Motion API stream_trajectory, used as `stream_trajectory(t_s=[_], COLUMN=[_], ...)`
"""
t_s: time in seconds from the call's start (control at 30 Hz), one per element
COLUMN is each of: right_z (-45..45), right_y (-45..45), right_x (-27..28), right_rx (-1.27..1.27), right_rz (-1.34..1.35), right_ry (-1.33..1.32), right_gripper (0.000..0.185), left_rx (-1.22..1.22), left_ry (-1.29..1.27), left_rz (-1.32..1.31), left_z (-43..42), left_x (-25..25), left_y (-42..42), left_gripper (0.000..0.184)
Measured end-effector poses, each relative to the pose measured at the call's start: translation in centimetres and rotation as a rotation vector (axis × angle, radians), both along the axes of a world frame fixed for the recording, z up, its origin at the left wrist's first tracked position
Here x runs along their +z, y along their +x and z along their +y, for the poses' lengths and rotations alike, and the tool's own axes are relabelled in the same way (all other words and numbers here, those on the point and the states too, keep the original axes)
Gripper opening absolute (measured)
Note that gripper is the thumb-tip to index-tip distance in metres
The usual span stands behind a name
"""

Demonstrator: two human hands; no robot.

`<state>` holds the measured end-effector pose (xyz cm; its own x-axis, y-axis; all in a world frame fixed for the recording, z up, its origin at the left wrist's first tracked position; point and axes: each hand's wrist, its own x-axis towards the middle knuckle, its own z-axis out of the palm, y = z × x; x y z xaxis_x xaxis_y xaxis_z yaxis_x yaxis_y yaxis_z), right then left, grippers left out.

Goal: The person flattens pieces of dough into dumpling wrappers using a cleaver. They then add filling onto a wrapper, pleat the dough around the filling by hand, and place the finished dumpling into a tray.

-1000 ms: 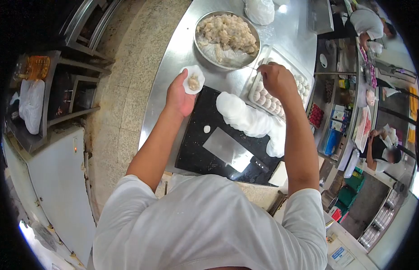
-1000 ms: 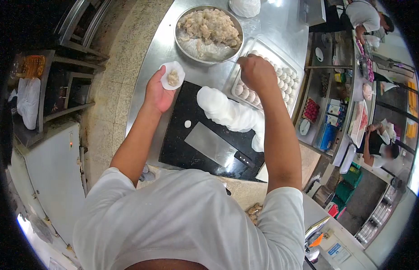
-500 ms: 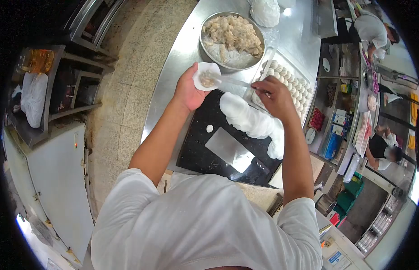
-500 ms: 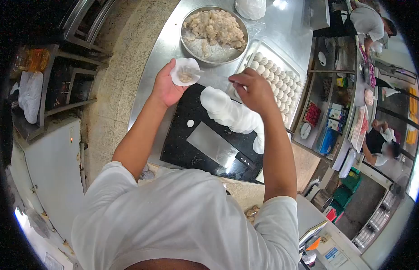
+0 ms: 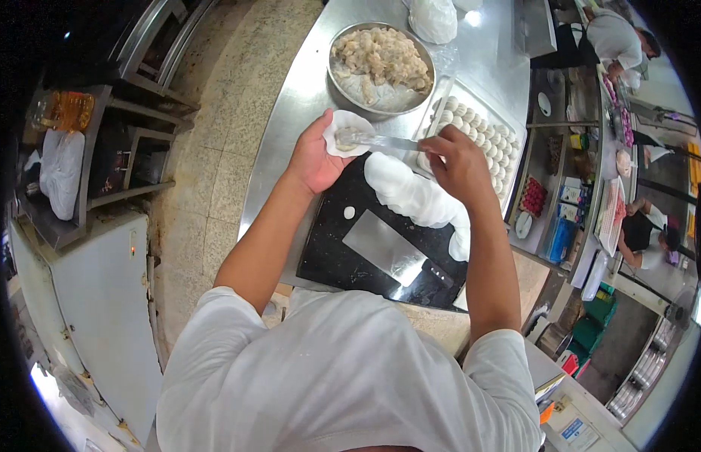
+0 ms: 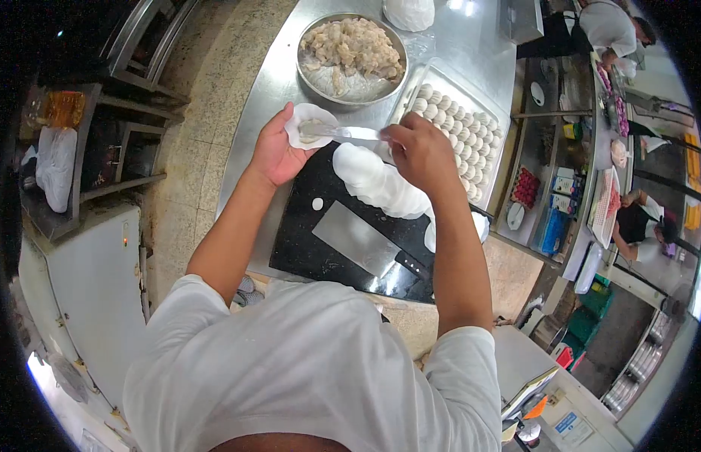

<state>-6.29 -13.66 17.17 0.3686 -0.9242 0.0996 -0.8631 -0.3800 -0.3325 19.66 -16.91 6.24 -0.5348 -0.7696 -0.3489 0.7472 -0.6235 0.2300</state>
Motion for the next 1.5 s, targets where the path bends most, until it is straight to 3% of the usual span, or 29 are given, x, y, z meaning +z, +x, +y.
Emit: stream_trajectory(t_s=[0.17,0.33,0.4,0.47,0.53,0.6,0.73,0.8,0.87,0.9,0.97,1.03,1.1,1.17,1.3,1.47,1.5], right_z=[1.5,1.6,1.7,1.7,1.5,1.3,0.7,-1.6,-5.1,-5.2,-6.0,-3.4,1.4,6.5,11.6,14.2,15.1], right_y=[0.8,0.4,-0.1,0.1,0.4,-0.1,-0.8,-1.0,-2.1,-2.1,-0.6,1.1,2.4,2.6,2.1,-0.3,-0.2], right_x=[0.7,0.6,0.9,1.5,1.7,1.7,2.1,0.9,-4.6,-6.8,-8.7,-6.8,-3.3,-1.5,-0.1,2.0,2.5], right_rx=[-0.108,-0.076,-0.14,-0.076,0.139,0.139,-0.009,-0.296,-0.267,-0.295,-0.267,-0.094,0.107,0.197,0.246,0.134,0.018], right_rz=[-0.245,-0.142,-0.363,-0.357,-0.133,-0.124,-0.16,0.039,0.272,0.252,0.189,-0.009,-0.469,-0.628,-0.642,-0.759,-0.931], right_ry=[0.059,0.07,0.066,0.038,-0.111,-0.166,-0.187,-0.048,0.029,0.029,-0.008,-0.247,-0.378,-0.363,-0.554,-0.636,-0.566], right_gripper=[0.02,0.019,0.019,0.019,0.02,0.021,0.015,0.016,0.021,0.021,0.02,0.014,0.014,0.019,0.024,0.023,0.023], left_rx=[0.079,0.167,0.253,0.238,0.222,0.183,0.318,0.387,0.357,0.333,0.317,0.335,0.317,0.295,0.159,-0.015,-0.019], left_ry=[-0.008,-0.03,0.008,-0.001,-0.018,-0.039,-0.075,-0.089,-0.138,-0.183,-0.197,-0.185,-0.204,-0.193,-0.218,-0.379,-0.499], left_rz=[-0.078,-0.127,-0.112,-0.116,-0.125,-0.13,-0.212,-0.276,-0.273,-0.255,-0.273,-0.278,-0.253,-0.247,-0.111,-0.055,-0.324], left_z=[0.9,1.3,1.7,2.6,3.2,4.2,5.8,7.1,8.4,9.0,10.4,11.6,12.7,14.0,15.4,17.4,17.7], left_x=[1.8,2.5,3.2,4.5,5.8,6.7,7.4,8.2,8.9,9.4,10.8,12.2,13.0,13.5,14.8,16.9,17.2], left_y=[0.2,0.2,0.4,0.5,0.6,0.5,0.9,0.7,0.1,-0.2,-1.3,-2.0,-2.2,-2.1,-3.9,-7.0,-7.6], left_gripper=[0.052,0.05,0.05,0.048,0.047,0.047,0.048,0.051,0.052,0.053,0.053,0.054,0.056,0.057,0.063,0.076,0.075])
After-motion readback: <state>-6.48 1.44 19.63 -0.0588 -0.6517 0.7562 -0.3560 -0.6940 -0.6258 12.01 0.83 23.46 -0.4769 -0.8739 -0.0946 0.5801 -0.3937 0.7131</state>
